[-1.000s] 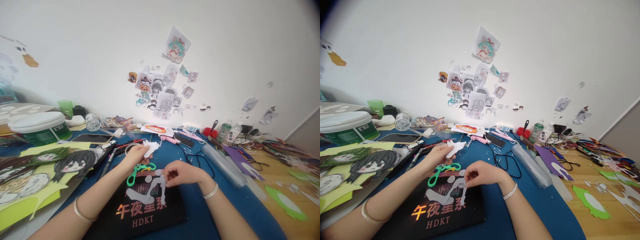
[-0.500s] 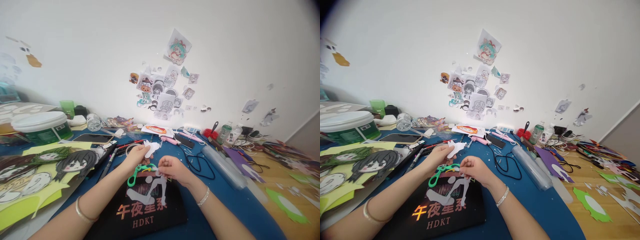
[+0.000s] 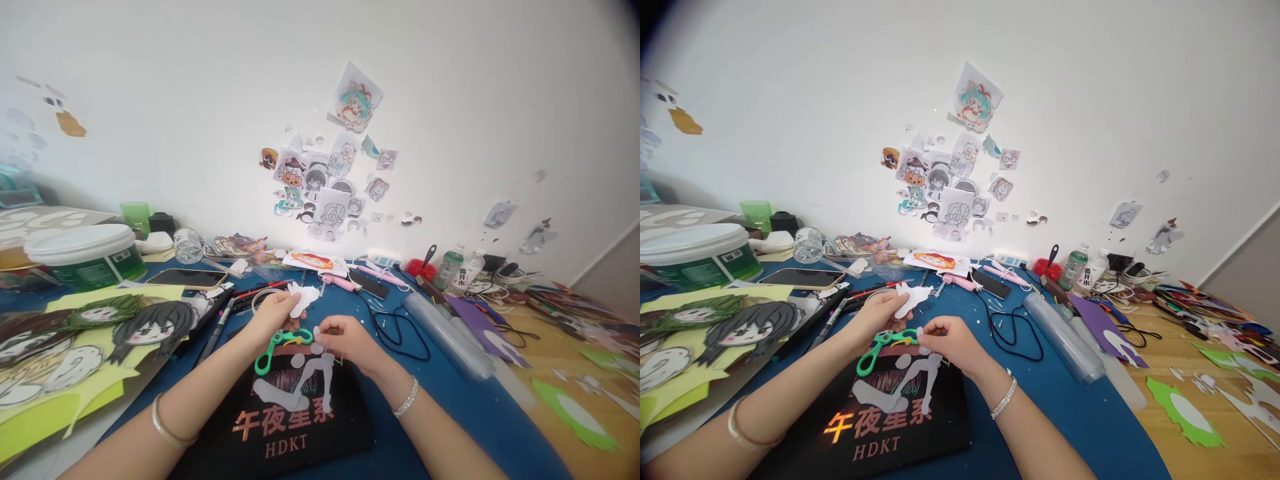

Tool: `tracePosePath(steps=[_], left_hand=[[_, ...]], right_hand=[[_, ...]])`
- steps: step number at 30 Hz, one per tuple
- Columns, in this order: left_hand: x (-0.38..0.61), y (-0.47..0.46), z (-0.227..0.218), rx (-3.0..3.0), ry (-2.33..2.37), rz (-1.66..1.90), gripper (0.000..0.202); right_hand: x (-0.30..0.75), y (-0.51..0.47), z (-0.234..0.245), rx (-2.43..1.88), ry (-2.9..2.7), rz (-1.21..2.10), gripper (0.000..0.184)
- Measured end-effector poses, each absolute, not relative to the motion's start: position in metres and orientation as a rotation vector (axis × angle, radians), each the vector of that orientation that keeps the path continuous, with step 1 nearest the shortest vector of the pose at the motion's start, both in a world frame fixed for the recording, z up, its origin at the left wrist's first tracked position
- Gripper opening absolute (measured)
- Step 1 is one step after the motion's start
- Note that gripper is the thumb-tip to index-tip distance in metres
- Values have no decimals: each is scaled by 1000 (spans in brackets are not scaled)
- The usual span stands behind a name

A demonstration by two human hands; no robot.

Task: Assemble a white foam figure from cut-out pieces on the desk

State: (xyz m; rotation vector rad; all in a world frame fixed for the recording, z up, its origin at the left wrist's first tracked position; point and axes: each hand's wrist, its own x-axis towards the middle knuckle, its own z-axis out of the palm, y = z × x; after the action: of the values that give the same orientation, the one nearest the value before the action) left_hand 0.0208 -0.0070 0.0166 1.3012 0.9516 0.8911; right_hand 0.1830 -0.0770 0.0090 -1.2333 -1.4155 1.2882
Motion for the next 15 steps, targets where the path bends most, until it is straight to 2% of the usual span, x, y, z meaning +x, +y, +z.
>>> tracePosePath(steps=[9,15], left_hand=[[27,-15,13,1321,938,871,36],[33,-22,13,1401,929,875,37]], right_hand=[[166,-78,6,-976,-1064,1514,27],[161,-80,6,-1037,-1103,1383,28]])
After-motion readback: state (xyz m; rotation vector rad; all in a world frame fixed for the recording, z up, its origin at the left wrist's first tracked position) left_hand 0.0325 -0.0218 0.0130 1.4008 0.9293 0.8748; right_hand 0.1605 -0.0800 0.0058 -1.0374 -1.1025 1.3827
